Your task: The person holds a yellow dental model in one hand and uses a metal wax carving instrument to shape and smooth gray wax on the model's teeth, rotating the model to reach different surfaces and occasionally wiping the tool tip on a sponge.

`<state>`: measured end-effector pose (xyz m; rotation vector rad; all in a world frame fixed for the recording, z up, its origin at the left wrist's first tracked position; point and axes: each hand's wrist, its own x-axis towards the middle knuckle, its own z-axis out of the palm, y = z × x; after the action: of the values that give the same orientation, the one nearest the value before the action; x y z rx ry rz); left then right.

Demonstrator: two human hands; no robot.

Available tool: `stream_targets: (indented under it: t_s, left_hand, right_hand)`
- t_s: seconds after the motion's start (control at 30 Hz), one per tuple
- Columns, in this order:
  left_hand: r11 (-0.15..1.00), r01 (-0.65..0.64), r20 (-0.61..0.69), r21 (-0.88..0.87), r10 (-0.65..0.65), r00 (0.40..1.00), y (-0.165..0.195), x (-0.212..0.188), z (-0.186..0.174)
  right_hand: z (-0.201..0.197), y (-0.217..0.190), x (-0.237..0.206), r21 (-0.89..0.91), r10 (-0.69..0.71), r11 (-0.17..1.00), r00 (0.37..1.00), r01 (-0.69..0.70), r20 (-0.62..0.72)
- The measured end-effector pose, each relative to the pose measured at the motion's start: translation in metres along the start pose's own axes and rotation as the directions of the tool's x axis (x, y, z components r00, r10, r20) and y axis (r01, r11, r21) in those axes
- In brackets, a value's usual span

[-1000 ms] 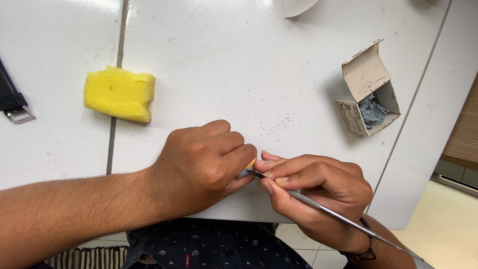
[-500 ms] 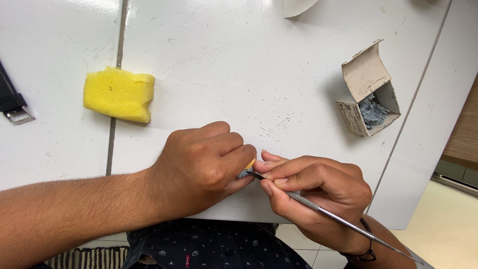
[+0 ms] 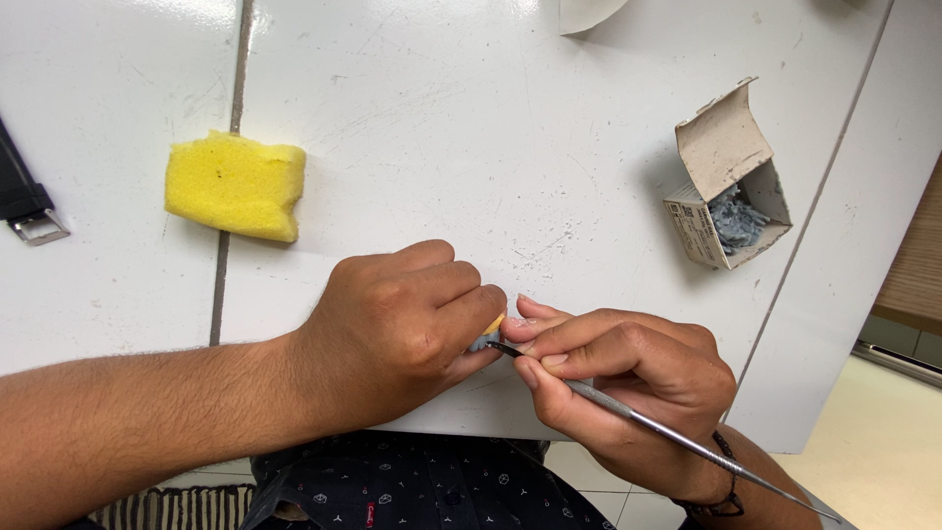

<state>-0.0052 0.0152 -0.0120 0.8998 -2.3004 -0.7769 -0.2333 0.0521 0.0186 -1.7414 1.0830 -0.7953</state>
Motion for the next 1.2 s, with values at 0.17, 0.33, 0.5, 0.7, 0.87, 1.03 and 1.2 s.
stream_targets:
  t_s: [0.17, 0.33, 0.5, 0.7, 0.87, 1.03, 1.2]
  left_hand:
    - [1.0, -0.007, -0.018, 0.008, 0.007, 1.0, 0.0, -0.0002, 0.0004]
    - [1.0, -0.006, -0.009, 0.002, 0.006, 1.0, -0.0007, -0.0008, 0.0006]
    - [1.0, -0.002, -0.006, 0.004, 0.002, 1.0, -0.0005, -0.0008, 0.0003]
    - [1.0, 0.0, -0.005, 0.002, 0.0, 1.0, 0.0002, 0.001, 0.0011]
    - [1.0, -0.003, -0.013, -0.013, 0.002, 1.0, -0.0001, 0.0001, 0.0008]
    - [1.0, -0.008, -0.009, -0.005, 0.008, 1.0, 0.0002, -0.0006, 0.0011]
    - [1.0, -0.016, -0.027, -0.008, 0.016, 0.999, 0.0006, -0.0016, 0.0007]
  right_hand:
    - [0.001, 0.0002, 0.0006, 0.006, -0.001, 1.0, 1.0, 0.002, -0.012]
    - [0.0041, 0.0003, 0.0012, -0.009, -0.013, 1.0, 0.999, 0.013, -0.04]
    - [0.0031, 0.0004, 0.0015, -0.02, -0.02, 1.0, 1.0, 0.019, -0.02]
    - [0.0009, 0.0007, 0.0013, -0.009, -0.01, 1.0, 1.0, 0.01, -0.024]
    - [0.0016, 0.0007, 0.0008, 0.0, -0.009, 1.0, 1.0, 0.009, -0.021]
    - [0.0014, 0.0007, -0.0002, 0.009, -0.006, 1.0, 1.0, 0.007, -0.026]
    - [0.0028, 0.0008, -0.002, 0.006, -0.004, 1.0, 0.999, 0.004, -0.041]
